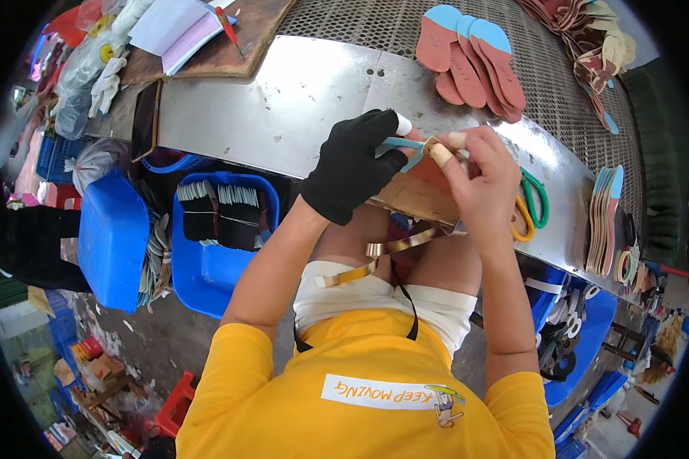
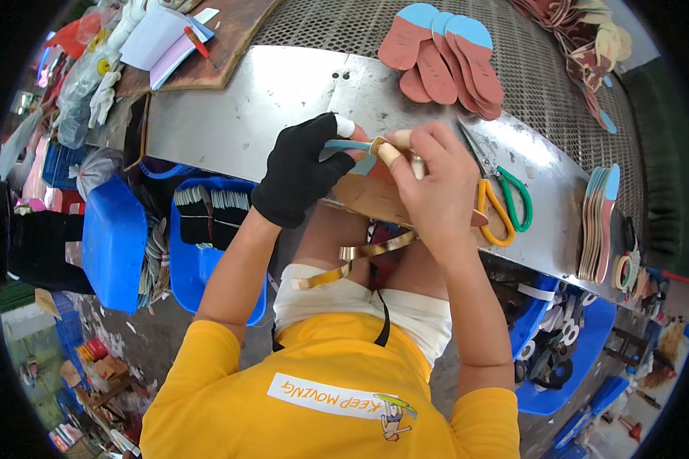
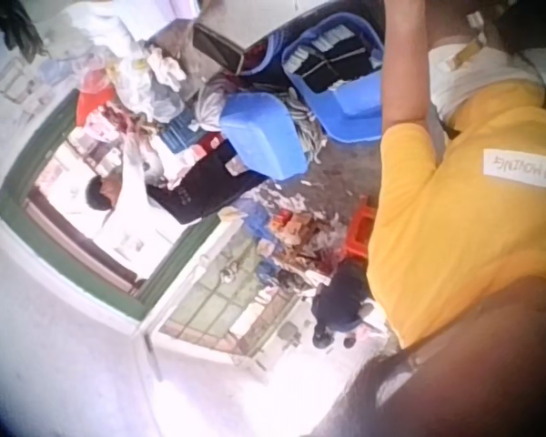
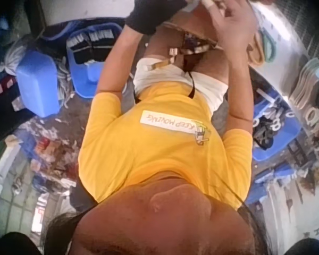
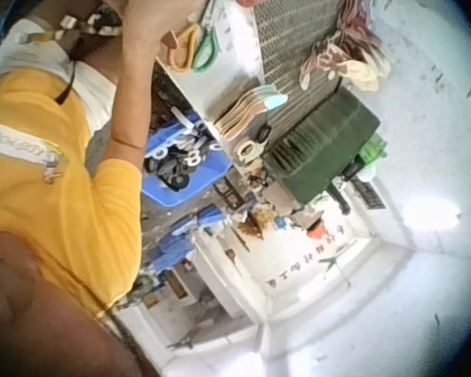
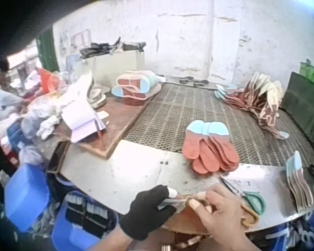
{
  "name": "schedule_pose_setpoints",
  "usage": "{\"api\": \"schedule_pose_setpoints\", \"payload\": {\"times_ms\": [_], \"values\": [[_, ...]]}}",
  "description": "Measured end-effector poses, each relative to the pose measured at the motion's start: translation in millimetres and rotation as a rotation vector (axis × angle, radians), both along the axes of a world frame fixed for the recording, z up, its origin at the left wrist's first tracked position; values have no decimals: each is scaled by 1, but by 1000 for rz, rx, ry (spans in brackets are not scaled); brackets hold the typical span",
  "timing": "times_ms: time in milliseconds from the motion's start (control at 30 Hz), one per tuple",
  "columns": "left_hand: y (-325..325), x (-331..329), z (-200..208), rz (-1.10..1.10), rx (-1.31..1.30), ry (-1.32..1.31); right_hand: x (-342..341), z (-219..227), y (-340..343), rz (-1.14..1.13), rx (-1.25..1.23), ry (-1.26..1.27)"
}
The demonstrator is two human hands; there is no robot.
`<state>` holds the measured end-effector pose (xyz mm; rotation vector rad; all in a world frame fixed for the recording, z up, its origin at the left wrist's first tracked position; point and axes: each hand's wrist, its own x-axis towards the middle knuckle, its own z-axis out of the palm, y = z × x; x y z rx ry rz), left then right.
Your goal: Applying adhesive and tape to shoe insoles/components during manufacturing.
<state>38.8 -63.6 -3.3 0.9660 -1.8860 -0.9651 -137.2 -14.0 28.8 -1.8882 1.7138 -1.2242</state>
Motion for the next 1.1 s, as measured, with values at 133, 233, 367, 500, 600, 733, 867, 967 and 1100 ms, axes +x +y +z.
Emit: {"api": "schedule_pose_setpoints", "payload": {"times_ms": [133, 233, 367, 500, 600, 733, 867, 967, 1100], "values": [[-3, -6, -3, -12, -1, 8, -9, -6, 1, 66, -158, 206], [-5, -1, -1, -81, -7, -16, -12, 6, -5, 116, -24, 202], [2, -7, 15, -20, -255, -48, -18, 4, -8, 214, 19, 179], [-4, -11, 19, -98, -285, -135, -25, 14, -9, 134, 510, -318], [-8, -15, 16, -141, -304, -212, -62, 18, -14, 228, 602, -422], [-4, -18, 17, -133, -433, -245, -55, 20, 6, 81, 317, 21], [0, -24, 20, -137, -457, -382, -45, -6, 16, 71, -58, 167], [3, -26, 27, -144, -466, -408, -41, -7, 17, 31, -29, 186], [3, -36, 27, -162, -493, -415, -35, -9, 17, -4, 59, 169]]}}
